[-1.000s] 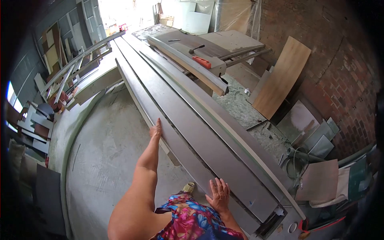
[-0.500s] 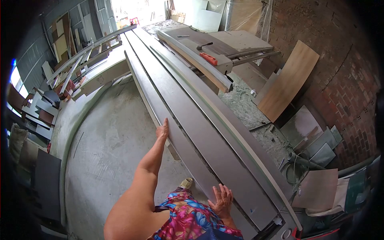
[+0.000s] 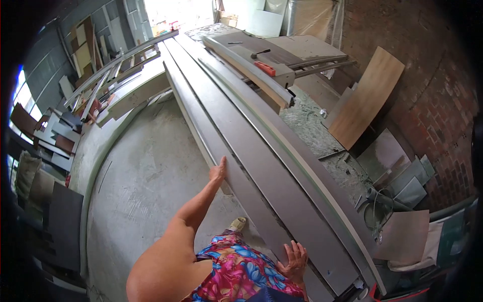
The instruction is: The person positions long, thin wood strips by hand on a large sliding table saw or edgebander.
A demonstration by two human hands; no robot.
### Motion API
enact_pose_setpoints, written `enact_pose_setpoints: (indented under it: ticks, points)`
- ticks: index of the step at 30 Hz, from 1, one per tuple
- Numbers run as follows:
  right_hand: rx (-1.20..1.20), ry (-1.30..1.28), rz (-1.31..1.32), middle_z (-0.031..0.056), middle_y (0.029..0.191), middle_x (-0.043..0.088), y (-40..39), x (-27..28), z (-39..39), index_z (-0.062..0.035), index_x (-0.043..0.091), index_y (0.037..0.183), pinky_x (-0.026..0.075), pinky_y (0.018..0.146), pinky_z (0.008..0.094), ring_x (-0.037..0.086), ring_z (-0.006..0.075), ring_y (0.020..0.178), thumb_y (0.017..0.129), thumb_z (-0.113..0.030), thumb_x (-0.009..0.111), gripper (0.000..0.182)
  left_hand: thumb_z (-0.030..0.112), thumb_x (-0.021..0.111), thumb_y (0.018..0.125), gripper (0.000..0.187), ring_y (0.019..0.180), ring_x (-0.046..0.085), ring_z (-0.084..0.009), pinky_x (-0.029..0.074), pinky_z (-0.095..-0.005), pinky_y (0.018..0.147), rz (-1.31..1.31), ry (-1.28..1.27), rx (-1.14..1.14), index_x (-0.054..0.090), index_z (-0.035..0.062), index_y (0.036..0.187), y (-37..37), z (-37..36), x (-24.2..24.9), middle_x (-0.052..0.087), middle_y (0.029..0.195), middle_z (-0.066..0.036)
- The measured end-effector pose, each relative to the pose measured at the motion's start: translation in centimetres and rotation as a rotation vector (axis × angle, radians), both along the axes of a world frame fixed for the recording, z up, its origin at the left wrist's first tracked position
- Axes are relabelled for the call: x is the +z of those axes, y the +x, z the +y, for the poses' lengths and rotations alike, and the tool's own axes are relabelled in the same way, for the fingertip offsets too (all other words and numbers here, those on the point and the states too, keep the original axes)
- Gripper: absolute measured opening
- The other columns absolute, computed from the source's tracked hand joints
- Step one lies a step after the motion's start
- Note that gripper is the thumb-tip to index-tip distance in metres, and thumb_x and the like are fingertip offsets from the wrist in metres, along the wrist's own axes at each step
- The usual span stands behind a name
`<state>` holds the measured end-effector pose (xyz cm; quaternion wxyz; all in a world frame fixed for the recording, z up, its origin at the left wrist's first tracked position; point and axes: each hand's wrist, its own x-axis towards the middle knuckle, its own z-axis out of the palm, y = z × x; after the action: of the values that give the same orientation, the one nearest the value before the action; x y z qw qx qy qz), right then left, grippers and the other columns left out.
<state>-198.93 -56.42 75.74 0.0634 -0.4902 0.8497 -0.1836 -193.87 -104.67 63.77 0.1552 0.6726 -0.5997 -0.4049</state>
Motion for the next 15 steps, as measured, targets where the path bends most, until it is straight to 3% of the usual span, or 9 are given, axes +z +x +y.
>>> enact_pose_setpoints:
  ticks: [8,11,14,15]
  points:
    - [0.001,0.018,0.061,0.0081,0.133,0.042,-0.3,-1.2,5.3,-0.0143,0.046,0.127,0.026,0.105,0.0490,0.034,0.0291,0.125,0.059,-0.031,0.074,0.076,0.081,0.046,0.068,0.098,0.082,0.065,-0.0356,0.049,-0.0420,0.076,0.189,0.134,-0.055,0.063,-0.0140,0.085,0.6,6.2,2.4,0.064,0.087,-0.026]
    - [0.010,-0.002,0.130,0.0086,0.133,0.043,-0.5,-1.9,7.3,-0.0138,0.047,0.127,0.027,0.104,0.0490,0.036,0.0297,0.124,0.057,-0.032,0.074,0.078,0.080,0.047,0.068,0.095,0.077,0.065,-0.0333,0.049,-0.0400,0.072,0.233,0.158,-0.023,0.063,-0.0129,0.082,0.3,7.5,0.0,0.064,0.078,-0.024]
    - [-0.026,0.005,0.036,0.0069,0.134,0.044,-0.4,-1.4,9.0,-0.0122,0.049,0.128,0.026,0.105,0.0462,0.037,0.0283,0.125,0.084,-0.058,0.041,0.064,0.080,0.048,0.068,0.094,0.076,0.066,-0.0316,0.049,-0.0388,0.070,0.196,0.212,-0.079,0.064,-0.0117,0.081,0.7,9.1,1.3,0.064,0.076,-0.022]
    - [-0.031,0.013,0.054,0.0068,0.134,0.044,-0.4,-1.4,9.6,-0.0119,0.049,0.128,0.027,0.104,0.0460,0.037,0.0283,0.125,0.085,-0.058,0.041,0.063,0.080,0.048,0.067,0.094,0.076,0.066,-0.0316,0.049,-0.0388,0.070,0.205,0.225,-0.091,0.064,-0.0118,0.081,0.8,10.0,1.9,0.064,0.076,-0.022]
